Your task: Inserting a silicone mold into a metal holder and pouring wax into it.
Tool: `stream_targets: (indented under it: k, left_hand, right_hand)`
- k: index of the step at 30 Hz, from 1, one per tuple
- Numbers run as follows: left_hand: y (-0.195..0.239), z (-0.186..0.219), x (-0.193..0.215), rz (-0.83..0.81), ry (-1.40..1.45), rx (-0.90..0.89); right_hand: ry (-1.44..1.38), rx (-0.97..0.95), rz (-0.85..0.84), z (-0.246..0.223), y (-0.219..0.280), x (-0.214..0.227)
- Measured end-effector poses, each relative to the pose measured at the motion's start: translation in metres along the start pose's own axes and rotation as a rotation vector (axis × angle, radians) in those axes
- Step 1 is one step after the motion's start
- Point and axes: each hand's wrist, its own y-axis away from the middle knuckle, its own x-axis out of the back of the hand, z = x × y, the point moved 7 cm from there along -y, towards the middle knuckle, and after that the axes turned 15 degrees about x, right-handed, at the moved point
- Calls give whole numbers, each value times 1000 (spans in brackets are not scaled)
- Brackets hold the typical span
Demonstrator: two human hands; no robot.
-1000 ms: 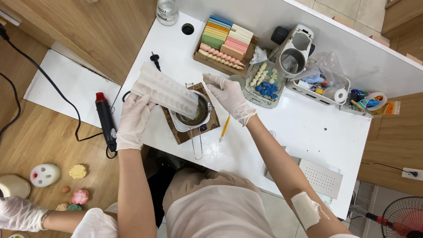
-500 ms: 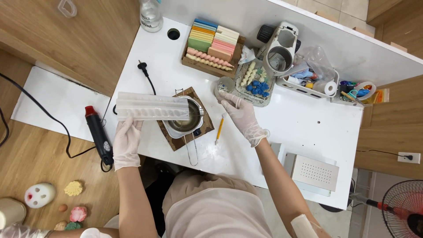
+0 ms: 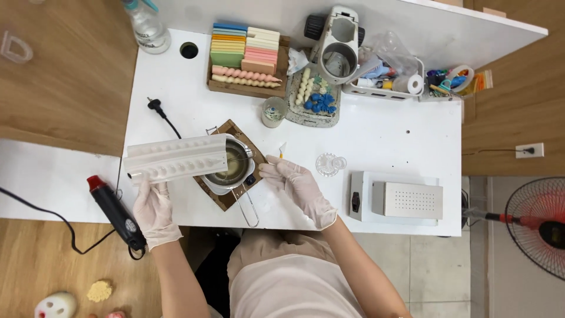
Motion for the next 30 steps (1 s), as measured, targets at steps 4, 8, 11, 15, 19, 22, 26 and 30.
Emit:
stream_targets:
  k: [4, 8, 11, 15, 19, 22, 26, 30]
  left_hand:
    - [-15, -15, -22, -96, 183, 138]
    - [-27, -55, -69, -161, 189, 277]
    - [-33, -85, -89, -151, 248, 313]
    - [-34, -142, -125, -163, 214, 425]
    - [-25, -210, -125, -132, 24, 497]
    - [-15, -273, -112, -186, 6, 599]
    - [0, -385, -131, -75, -91, 626]
    - [28, -462, -94, 132, -242, 713]
  right_hand:
    - [-380, -86, 35, -2, 18, -6]
    - [-556, -60, 167, -12, 39, 18]
    - [-722, 20, 196, -36, 53, 26]
    - [-675, 145, 246, -71, 66, 50]
    - [-589, 344, 323, -112, 85, 96]
    - [-547, 436, 342, -138, 107, 152]
    - [-487, 416, 393, -184, 129, 222]
    - [-508, 330, 494, -187, 165, 306]
